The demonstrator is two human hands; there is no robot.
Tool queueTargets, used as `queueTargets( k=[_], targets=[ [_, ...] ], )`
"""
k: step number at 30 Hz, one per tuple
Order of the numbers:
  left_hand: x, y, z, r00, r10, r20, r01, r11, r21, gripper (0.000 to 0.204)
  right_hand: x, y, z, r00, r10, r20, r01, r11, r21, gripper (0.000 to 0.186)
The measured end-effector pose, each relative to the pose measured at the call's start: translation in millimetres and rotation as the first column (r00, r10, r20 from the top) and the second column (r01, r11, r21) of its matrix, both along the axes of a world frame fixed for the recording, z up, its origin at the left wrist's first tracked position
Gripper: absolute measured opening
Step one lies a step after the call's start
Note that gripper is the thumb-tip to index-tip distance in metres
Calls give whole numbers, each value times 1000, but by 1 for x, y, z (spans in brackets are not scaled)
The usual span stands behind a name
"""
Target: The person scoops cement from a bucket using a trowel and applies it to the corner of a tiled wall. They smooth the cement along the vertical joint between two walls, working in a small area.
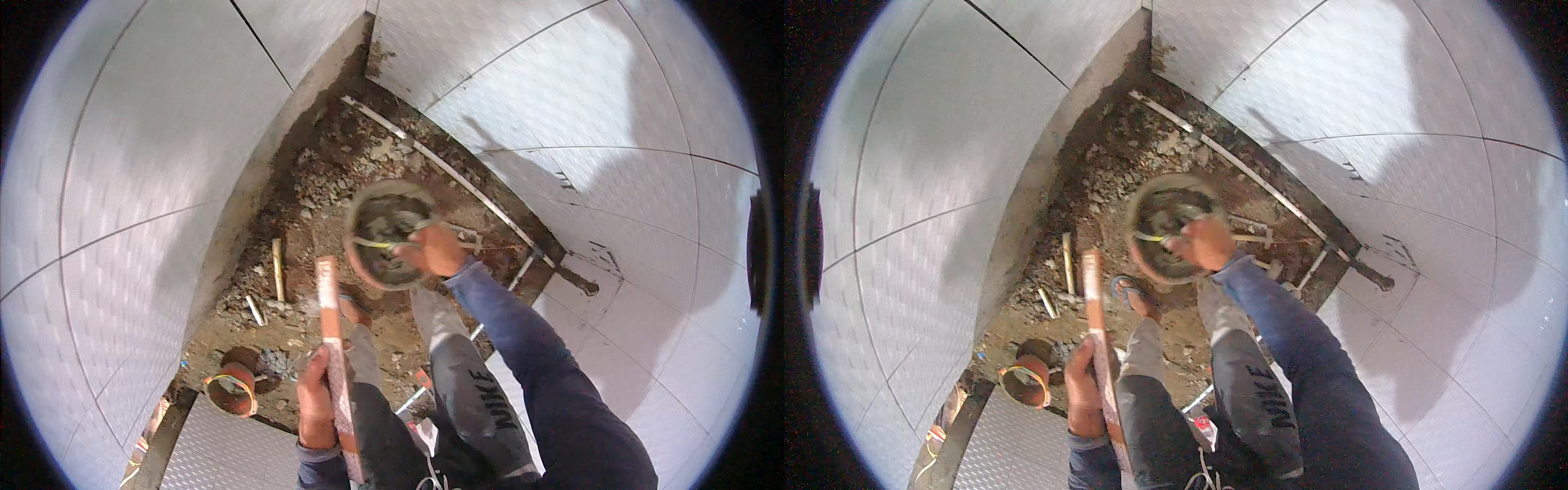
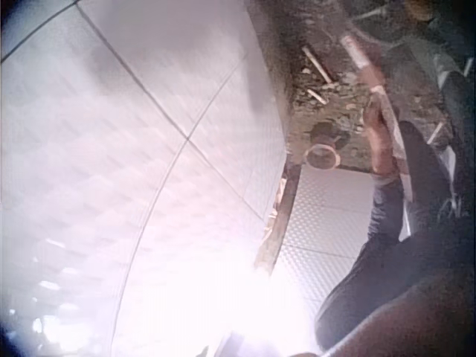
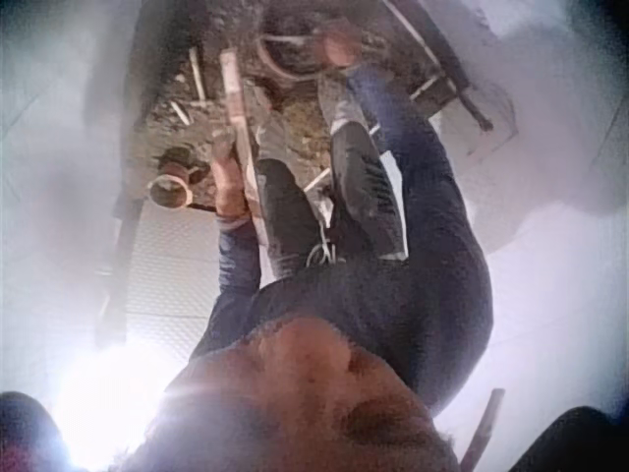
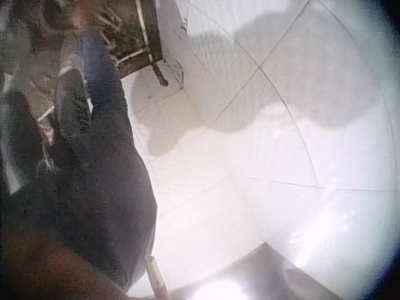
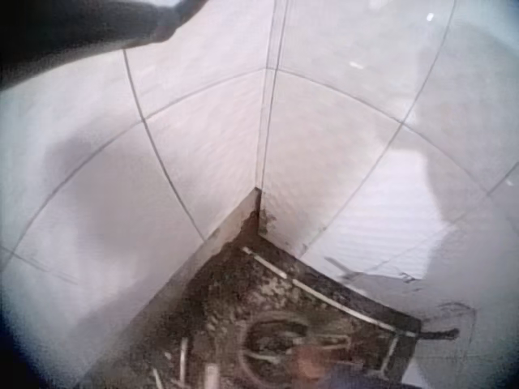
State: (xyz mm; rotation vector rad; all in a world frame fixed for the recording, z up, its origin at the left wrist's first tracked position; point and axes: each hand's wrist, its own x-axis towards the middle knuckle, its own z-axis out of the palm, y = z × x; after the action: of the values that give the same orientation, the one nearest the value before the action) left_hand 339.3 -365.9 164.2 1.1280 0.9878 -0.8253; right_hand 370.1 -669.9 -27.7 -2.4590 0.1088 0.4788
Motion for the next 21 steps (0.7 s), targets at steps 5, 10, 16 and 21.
queueTargets(
  k=[5,10,16,21],
  targets=[
    [21,8,-23,921,-388,-20,388,921,-8,42,-51,-70,0,964,-236,-124,221,967,-128,53],
    [55,-27,-51,845,-533,45,528,844,94,43,-145,-84,-76,785,-579,-220,555,815,-168,54],
    [90,-91,-94,790,-608,78,586,786,197,41,-156,-153,-93,691,-702,-171,686,712,-151,53],
    [90,-128,-202,587,-739,331,718,664,209,34,-129,-250,-113,695,-692,193,706,607,-364,32]
  ],
)
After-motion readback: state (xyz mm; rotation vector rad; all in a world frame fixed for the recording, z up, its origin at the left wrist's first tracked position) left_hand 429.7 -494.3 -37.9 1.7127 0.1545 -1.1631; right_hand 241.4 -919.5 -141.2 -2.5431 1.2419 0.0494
